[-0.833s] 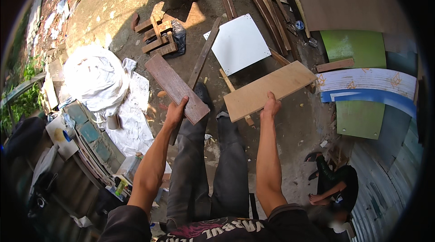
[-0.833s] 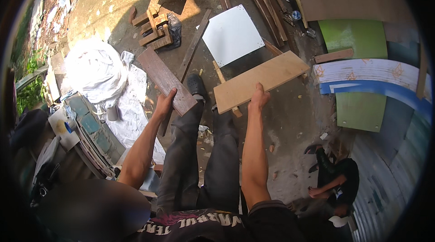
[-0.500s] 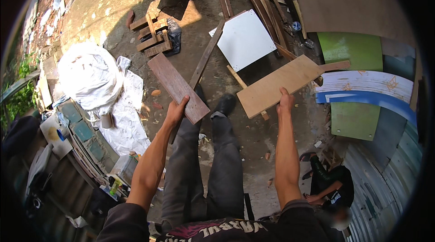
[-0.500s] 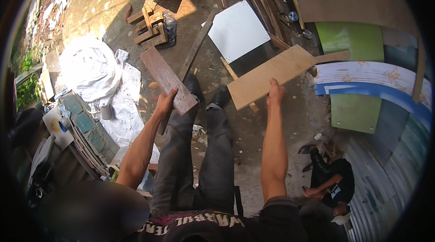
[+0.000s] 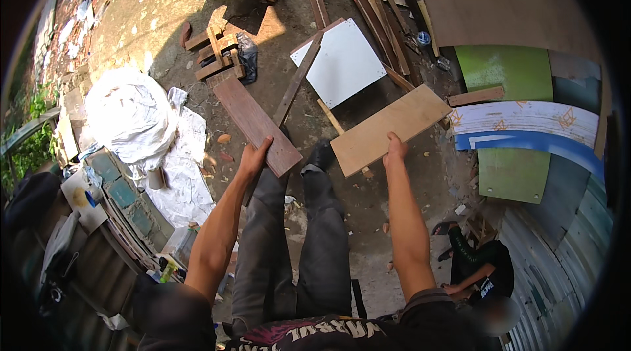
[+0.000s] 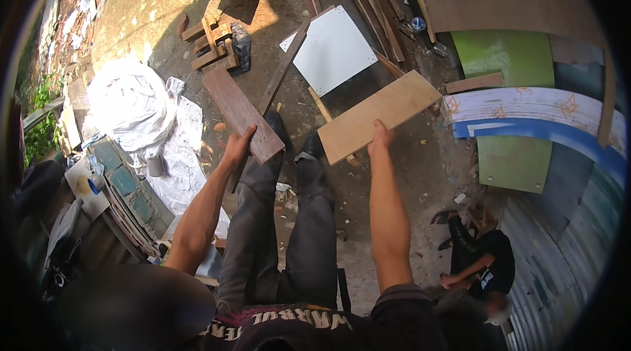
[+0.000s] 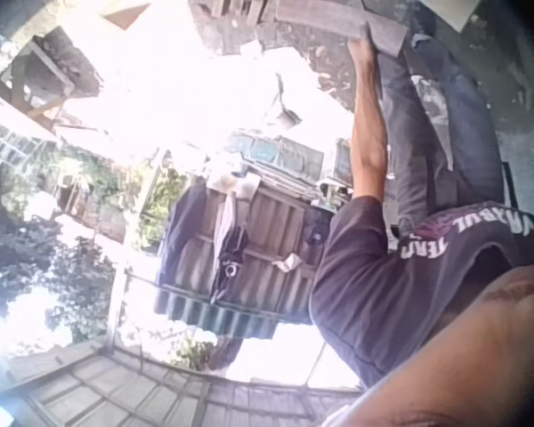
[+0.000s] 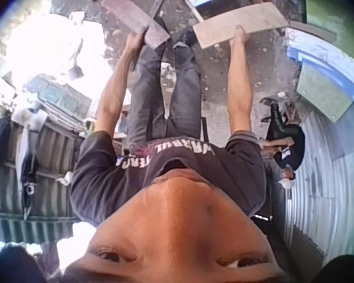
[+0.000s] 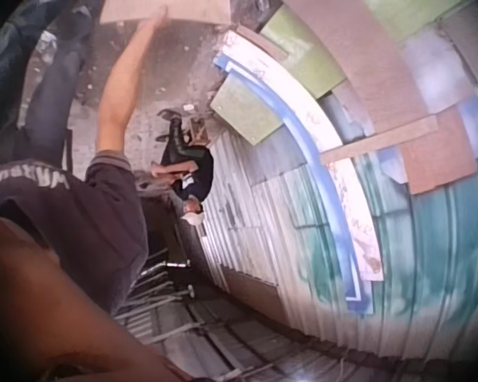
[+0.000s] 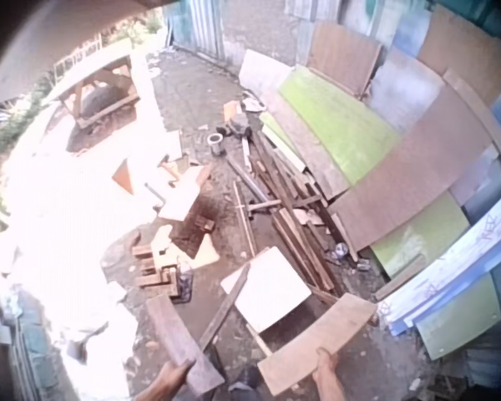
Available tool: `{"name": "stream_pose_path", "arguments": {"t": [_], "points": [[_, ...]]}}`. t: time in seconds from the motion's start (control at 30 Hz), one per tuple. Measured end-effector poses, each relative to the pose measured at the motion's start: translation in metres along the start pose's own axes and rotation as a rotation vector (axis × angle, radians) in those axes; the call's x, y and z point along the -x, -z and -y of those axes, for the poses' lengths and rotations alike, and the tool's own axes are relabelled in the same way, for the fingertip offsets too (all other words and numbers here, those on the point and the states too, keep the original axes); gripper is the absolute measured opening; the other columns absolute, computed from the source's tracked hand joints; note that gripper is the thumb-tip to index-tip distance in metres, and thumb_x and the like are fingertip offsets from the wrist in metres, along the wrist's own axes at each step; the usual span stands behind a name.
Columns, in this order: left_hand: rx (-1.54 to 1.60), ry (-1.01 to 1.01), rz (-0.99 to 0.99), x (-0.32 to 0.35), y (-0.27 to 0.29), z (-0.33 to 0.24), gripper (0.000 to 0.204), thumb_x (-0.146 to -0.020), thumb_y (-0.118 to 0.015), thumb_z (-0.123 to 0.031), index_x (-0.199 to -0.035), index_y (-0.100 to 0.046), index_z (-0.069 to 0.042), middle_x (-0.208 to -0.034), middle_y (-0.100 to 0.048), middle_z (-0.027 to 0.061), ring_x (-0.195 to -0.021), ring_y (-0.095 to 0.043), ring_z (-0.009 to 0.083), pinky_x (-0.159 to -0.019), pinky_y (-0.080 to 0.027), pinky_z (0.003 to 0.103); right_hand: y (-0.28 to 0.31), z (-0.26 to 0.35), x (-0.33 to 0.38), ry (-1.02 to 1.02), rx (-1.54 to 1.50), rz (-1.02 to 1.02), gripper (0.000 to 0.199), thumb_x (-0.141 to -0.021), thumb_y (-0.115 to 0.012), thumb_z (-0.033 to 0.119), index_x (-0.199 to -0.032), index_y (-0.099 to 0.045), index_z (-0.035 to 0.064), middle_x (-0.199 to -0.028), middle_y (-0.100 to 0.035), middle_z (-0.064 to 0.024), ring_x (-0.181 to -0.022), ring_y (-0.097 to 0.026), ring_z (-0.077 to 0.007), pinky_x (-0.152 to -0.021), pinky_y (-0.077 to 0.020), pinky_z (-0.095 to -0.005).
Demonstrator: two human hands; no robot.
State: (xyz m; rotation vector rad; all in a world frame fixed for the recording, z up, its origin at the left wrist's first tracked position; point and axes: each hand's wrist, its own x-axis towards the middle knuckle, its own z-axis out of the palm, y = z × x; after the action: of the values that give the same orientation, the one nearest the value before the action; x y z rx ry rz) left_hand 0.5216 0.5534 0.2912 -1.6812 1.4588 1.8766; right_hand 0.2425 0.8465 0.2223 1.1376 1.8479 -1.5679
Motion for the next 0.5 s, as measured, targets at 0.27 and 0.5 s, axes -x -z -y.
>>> {"name": "stream_pose_path", "arguments": {"t": [0.27, 0.5], "points": [[-0.015, -0.064, -0.027, -0.005, 0.008, -0.023, 0.063, -0.090, -0.064, -0.048, -0.111, -0.062, 0.012, -0.096, -0.068, 0.0146, -0.085, -0.066, 0.0204, -0.073, -0.051, 0.032, 0.010, -0.018, 0.027, -0.077, 0.004, 0.065, 0.048, -0.084, -0.066, 0.001, -0.129, -0.051, -0.0064, -0.129, -0.058, -0.0153, -0.118, -0.057, -0.0297, -0.099, -0.0466, -0.0406], [-0.201, -0.039, -0.081, -0.009, 0.056, -0.049, 0.069, -0.087, -0.062, -0.056, -0.108, -0.063, 0.011, -0.085, -0.067, 0.0153, -0.069, -0.066, 0.0215, -0.055, -0.053, 0.031, 0.003, -0.002, 0.090, -0.166, 0.004, 0.078, 0.054, -0.082, -0.068, 0.001, -0.132, -0.049, -0.0028, -0.130, -0.057, -0.0137, -0.118, -0.056, -0.0263, -0.100, -0.0440, -0.0374]]}}
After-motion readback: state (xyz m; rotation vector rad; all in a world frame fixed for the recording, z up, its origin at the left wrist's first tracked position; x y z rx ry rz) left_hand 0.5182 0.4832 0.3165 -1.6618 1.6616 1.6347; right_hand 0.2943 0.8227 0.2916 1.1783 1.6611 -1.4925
